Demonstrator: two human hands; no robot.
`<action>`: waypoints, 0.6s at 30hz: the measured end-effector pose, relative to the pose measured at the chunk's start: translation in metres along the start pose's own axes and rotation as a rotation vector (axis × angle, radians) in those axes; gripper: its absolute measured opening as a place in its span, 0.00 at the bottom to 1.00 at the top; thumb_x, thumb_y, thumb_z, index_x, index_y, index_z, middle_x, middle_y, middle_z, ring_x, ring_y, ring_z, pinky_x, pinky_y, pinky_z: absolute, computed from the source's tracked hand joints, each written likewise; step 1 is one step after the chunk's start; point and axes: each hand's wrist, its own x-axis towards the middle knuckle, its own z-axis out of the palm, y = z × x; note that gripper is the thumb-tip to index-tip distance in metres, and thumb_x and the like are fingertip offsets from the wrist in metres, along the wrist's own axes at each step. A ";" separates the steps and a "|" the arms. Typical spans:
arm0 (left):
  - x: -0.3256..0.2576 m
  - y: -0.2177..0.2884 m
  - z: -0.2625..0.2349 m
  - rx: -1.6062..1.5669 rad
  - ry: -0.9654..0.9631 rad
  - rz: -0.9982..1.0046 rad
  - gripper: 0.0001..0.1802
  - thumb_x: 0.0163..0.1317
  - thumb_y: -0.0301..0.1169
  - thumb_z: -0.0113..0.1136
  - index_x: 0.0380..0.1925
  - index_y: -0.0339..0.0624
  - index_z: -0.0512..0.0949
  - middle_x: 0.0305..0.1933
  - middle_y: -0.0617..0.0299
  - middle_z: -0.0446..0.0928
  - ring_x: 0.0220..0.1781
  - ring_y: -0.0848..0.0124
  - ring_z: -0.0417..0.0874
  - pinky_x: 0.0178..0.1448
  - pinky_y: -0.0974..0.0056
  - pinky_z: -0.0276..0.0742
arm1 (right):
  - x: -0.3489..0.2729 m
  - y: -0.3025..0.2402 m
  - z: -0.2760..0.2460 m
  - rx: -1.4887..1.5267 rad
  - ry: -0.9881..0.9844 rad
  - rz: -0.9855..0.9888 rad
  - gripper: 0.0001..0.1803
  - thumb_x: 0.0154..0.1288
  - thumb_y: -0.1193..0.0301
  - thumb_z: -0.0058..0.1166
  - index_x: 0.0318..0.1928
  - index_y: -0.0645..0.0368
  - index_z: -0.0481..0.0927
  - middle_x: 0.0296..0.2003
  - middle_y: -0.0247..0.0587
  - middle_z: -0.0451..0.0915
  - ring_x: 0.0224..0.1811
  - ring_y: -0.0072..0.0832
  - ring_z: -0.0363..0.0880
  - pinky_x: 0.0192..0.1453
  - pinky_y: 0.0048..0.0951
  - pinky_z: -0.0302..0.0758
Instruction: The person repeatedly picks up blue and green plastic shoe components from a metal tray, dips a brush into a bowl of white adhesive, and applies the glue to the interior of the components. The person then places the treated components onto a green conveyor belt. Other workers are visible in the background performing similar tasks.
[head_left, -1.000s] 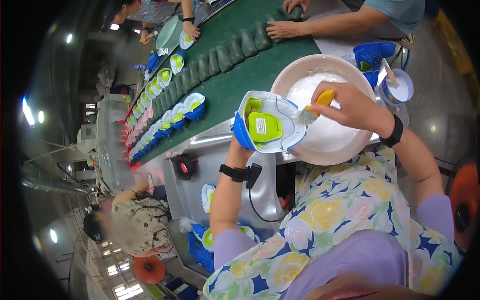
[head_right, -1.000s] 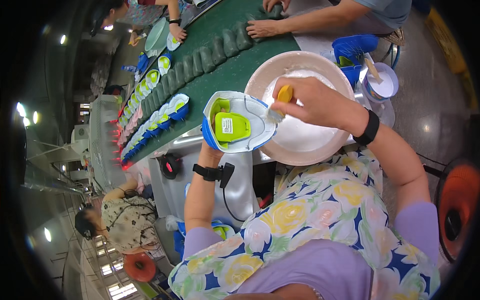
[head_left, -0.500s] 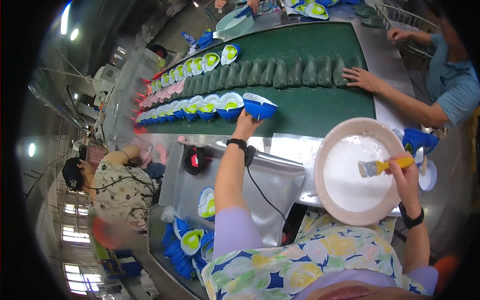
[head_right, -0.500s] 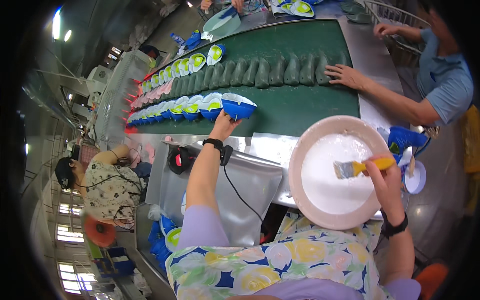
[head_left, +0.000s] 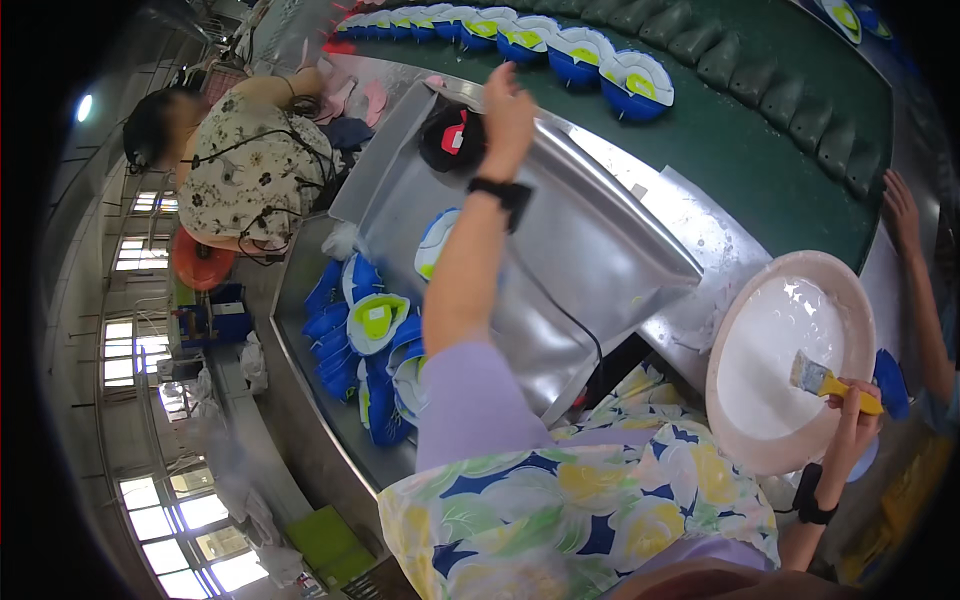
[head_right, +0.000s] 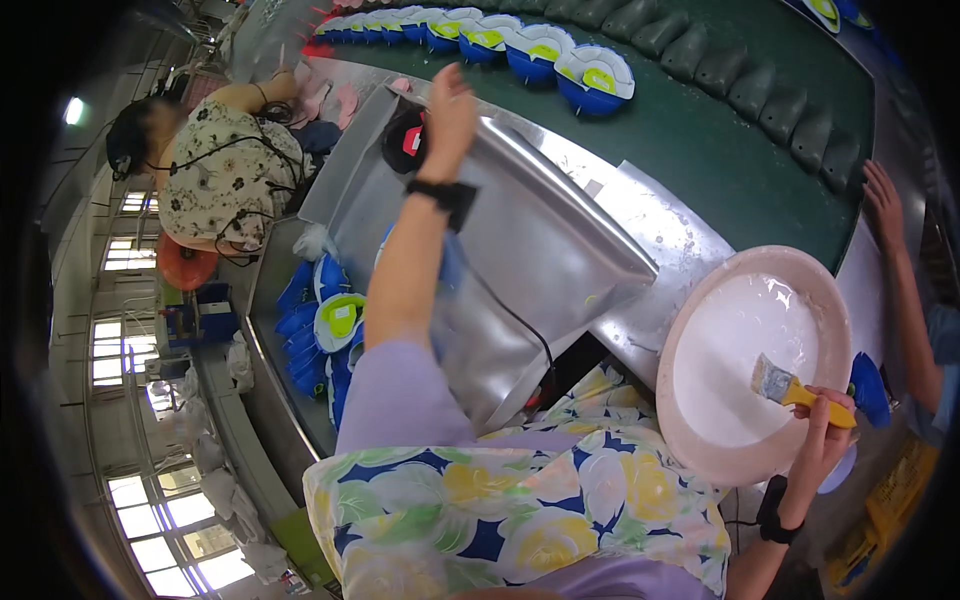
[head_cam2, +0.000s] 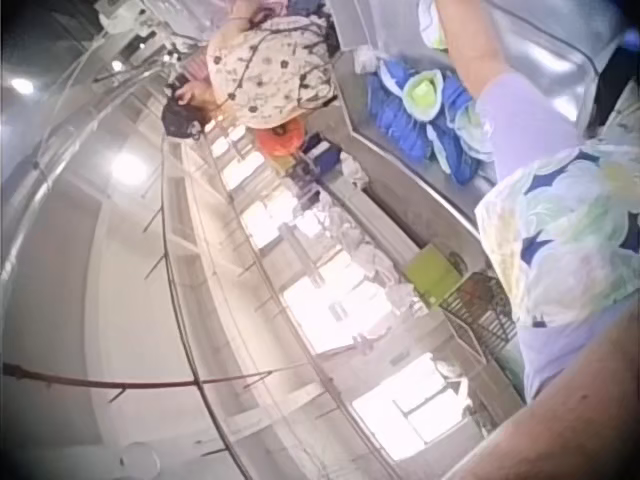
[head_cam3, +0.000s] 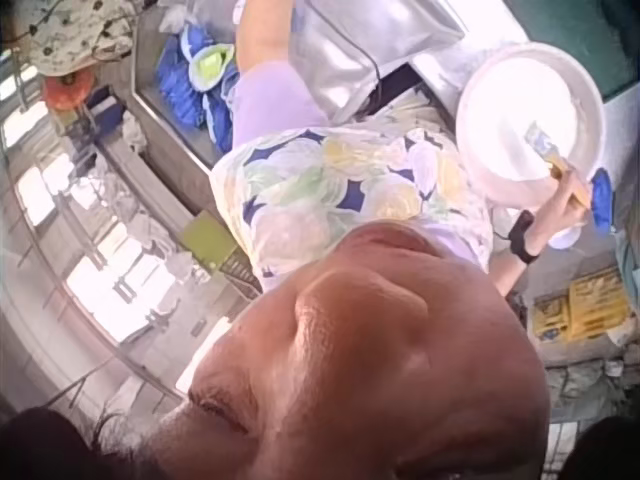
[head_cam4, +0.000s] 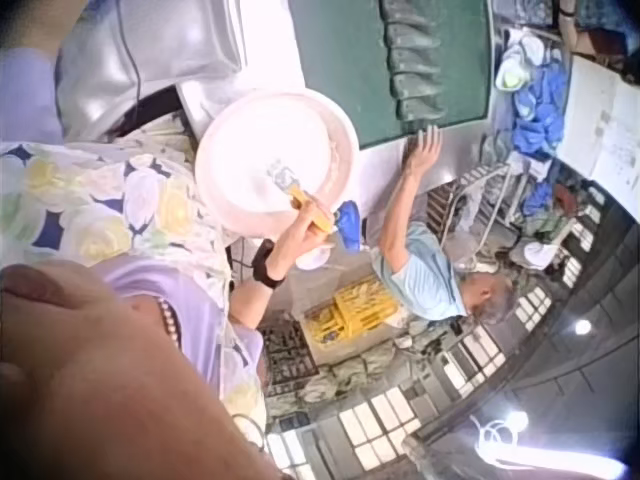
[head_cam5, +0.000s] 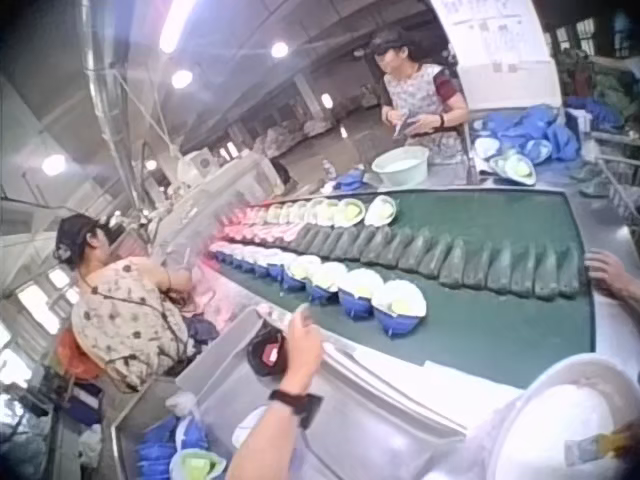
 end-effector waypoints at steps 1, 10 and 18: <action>-0.013 -0.007 -0.050 0.294 0.084 0.240 0.24 0.57 0.26 0.54 0.56 0.34 0.71 0.52 0.46 0.75 0.54 0.53 0.76 0.58 0.53 0.71 | 0.004 -0.002 0.002 0.006 -0.011 -0.017 0.09 0.74 0.68 0.48 0.43 0.62 0.74 0.39 0.38 0.77 0.34 0.19 0.75 0.41 0.20 0.73; -0.218 -0.018 -0.191 0.988 -0.768 -0.315 0.34 0.49 0.37 0.67 0.55 0.31 0.72 0.56 0.38 0.75 0.59 0.53 0.78 0.64 0.56 0.71 | 0.004 -0.006 0.035 0.225 -0.160 0.020 0.07 0.74 0.69 0.49 0.43 0.61 0.73 0.34 0.36 0.77 0.30 0.18 0.75 0.36 0.19 0.73; -0.209 0.077 -0.162 -0.870 -0.412 -0.869 0.30 0.61 0.33 0.63 0.61 0.37 0.65 0.58 0.56 0.76 0.58 0.65 0.78 0.61 0.59 0.74 | -0.011 0.005 0.020 -0.007 -0.208 -0.046 0.07 0.69 0.71 0.54 0.40 0.62 0.75 0.31 0.36 0.79 0.32 0.21 0.76 0.38 0.23 0.73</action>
